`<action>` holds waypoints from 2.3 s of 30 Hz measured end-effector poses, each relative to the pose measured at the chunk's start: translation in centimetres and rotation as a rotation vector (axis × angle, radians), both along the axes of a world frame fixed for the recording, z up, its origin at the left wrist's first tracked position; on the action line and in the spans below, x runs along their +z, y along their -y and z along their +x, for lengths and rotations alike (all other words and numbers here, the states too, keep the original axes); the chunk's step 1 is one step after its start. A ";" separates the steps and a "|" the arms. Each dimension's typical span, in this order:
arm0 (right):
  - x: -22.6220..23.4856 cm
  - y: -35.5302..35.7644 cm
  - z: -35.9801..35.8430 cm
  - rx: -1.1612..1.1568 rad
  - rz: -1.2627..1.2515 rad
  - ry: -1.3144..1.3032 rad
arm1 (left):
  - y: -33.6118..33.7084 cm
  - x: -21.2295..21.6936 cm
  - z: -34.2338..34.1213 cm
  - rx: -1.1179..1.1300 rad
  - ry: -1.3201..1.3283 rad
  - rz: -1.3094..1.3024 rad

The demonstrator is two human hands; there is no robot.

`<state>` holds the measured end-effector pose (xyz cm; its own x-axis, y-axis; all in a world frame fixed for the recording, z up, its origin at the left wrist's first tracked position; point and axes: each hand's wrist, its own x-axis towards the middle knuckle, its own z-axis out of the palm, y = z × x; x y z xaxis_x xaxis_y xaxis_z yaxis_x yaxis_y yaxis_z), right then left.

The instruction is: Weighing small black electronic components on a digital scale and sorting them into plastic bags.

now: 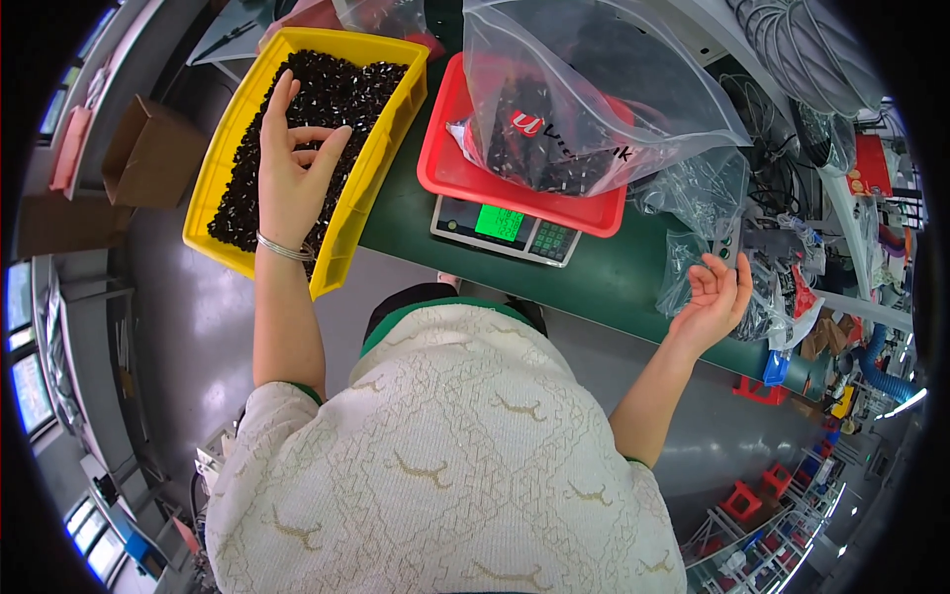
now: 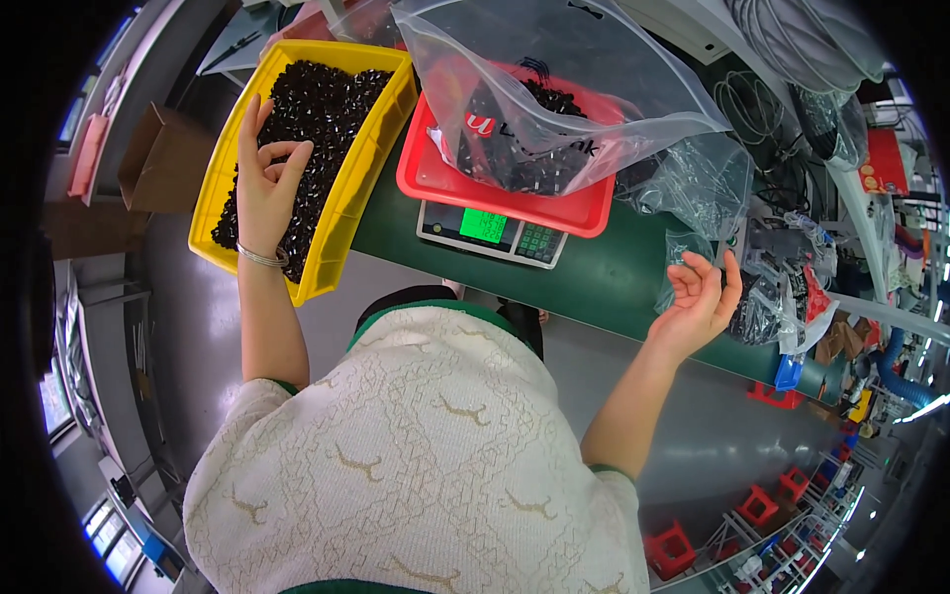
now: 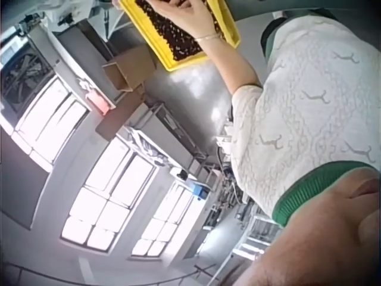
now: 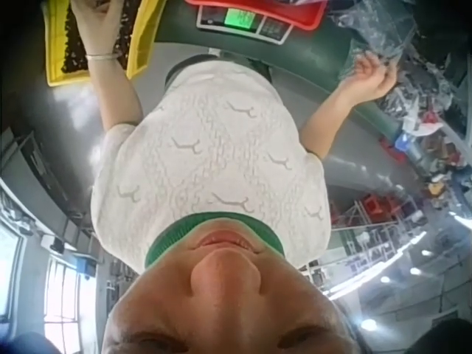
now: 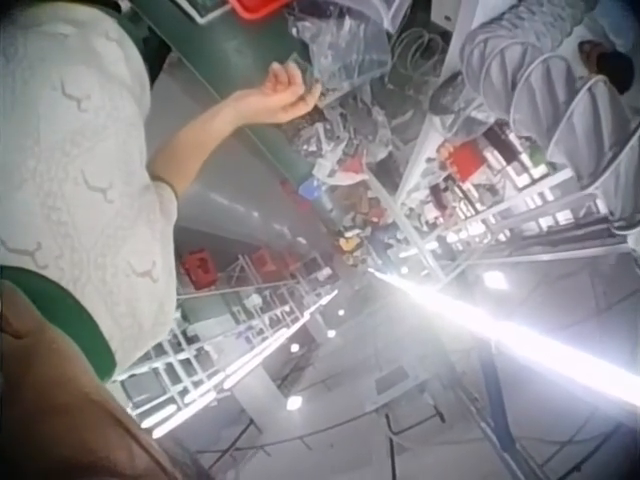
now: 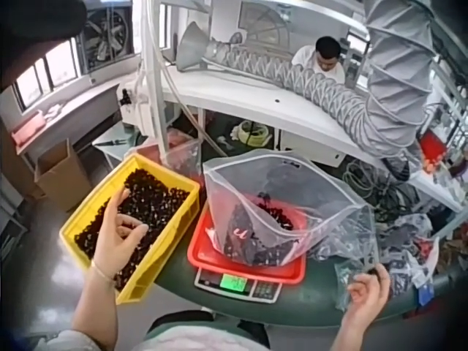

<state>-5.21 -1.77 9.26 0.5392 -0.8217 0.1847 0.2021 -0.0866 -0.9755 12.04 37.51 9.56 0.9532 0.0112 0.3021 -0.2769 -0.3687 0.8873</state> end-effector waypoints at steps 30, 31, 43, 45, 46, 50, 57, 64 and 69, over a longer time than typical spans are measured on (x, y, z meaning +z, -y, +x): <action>-1.2 -0.9 1.7 0.004 0.052 -0.020 | 0.7 -0.3 2.6 -0.066 -0.023 0.046; -1.2 -0.9 1.7 0.006 0.055 -0.024 | 0.7 -0.3 2.6 -0.066 -0.026 0.053; -1.6 -0.7 3.8 0.162 -0.022 -0.159 | 2.3 -1.1 3.8 -0.257 0.024 0.090; -2.4 0.2 5.8 0.381 -0.112 -0.157 | 3.6 -1.5 5.1 -0.414 -0.065 -0.075; -1.8 -0.1 6.7 0.421 -0.134 -0.124 | 4.6 -1.0 5.4 -0.469 -0.083 -0.174; -1.2 -0.1 12.2 0.625 0.063 0.113 | 8.1 -1.2 7.9 -0.639 -0.139 -0.564; -0.7 -2.4 16.3 0.520 0.308 0.224 | 10.9 -0.4 8.1 -0.393 -0.154 -0.438; 1.6 -3.0 13.6 0.355 0.212 0.403 | 12.7 3.7 3.7 -0.339 0.122 -0.371; 6.0 -1.6 8.6 0.262 0.255 0.538 | 14.8 8.0 -0.8 -0.381 0.408 -0.352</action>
<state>3.36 -0.19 15.31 0.6143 -0.7291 0.3017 0.6514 0.2528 -0.7154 11.28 22.70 17.59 0.7194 -0.1404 0.6803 -0.6707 0.1146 0.7329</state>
